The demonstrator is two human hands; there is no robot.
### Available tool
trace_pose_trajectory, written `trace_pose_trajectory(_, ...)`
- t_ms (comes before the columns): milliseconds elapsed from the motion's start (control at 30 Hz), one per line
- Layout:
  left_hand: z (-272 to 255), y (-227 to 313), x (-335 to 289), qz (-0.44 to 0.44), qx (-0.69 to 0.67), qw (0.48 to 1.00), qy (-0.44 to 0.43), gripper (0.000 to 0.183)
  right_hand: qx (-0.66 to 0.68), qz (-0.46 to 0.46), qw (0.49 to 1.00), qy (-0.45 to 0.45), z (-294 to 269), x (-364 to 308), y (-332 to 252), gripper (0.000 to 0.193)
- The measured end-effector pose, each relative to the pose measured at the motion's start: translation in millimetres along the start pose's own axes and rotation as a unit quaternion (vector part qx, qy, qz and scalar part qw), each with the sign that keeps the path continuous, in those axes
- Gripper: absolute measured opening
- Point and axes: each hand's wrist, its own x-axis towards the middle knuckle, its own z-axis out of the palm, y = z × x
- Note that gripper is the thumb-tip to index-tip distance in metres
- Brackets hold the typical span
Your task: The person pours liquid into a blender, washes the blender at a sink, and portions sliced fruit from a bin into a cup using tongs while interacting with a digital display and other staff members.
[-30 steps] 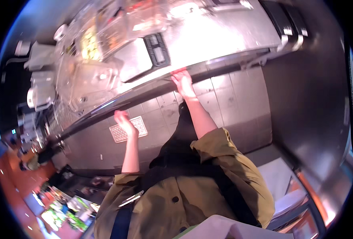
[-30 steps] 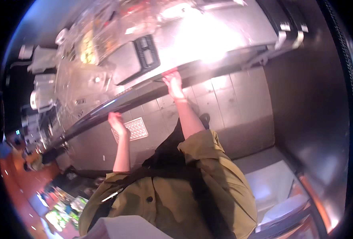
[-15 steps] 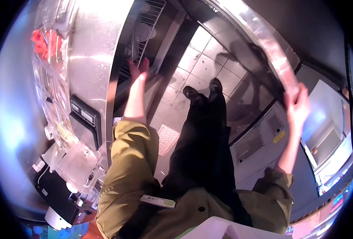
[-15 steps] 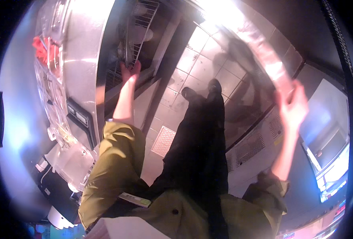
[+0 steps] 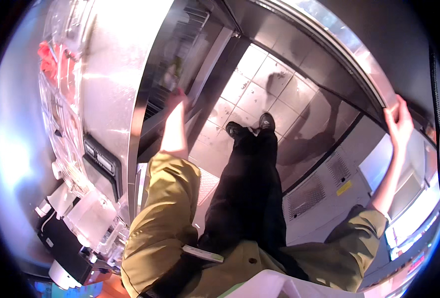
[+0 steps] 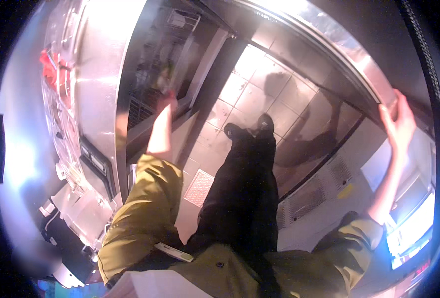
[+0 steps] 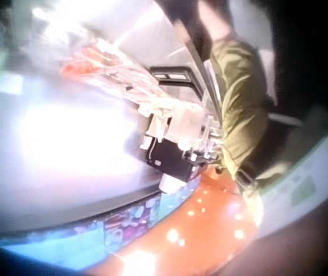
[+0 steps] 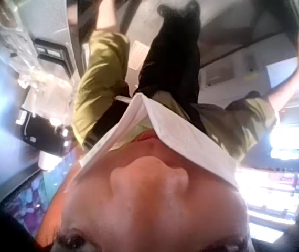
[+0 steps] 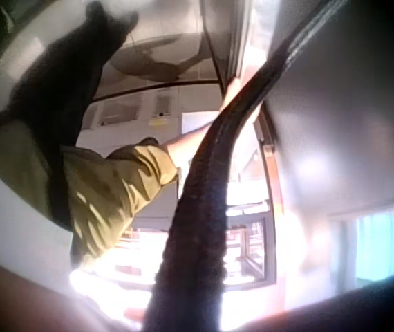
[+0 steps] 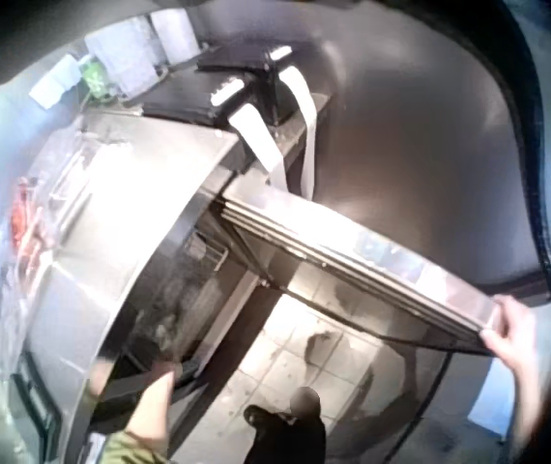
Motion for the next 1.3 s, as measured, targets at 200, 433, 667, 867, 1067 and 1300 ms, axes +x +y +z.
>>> trace_pose_trajectory(200, -8, -34, -229, -0.185, -0.799, 0.482, -0.306, 0.014, 0.025, -0.015, 1.0, -0.009, -15, -5, -44, 0.048)
trace_pose_trajectory(433, -140, -88, -394, -0.165, -0.849, 0.256, -0.432, 0.019, 0.202, -0.053, 0.97, -0.128, 43, -110, -62, 0.041)
trace_pose_trajectory(667, -216, -100, -307, 0.004, -0.919, 0.277, -0.281, 0.018, 0.559, -0.016, 0.67, -0.488, 39, -163, -251, 0.033)
trace_pose_trajectory(867, -211, -105, -236, -0.066, -0.948, 0.301, -0.085, 0.018, 0.539, -0.001, 0.614, -0.577, 104, -166, -314, 0.021)
trace_pose_trajectory(1067, -223, -108, -245, -0.101, -0.965, 0.237, -0.058, 0.025, 0.302, -0.179, 0.793, -0.498, -73, -66, -399, 0.016)
trace_pose_trajectory(1300, -232, -147, -308, 0.05, -0.923, 0.29, -0.247, 0.025, 0.064, -0.649, 0.756, -0.051, -34, 16, -599, 0.023)
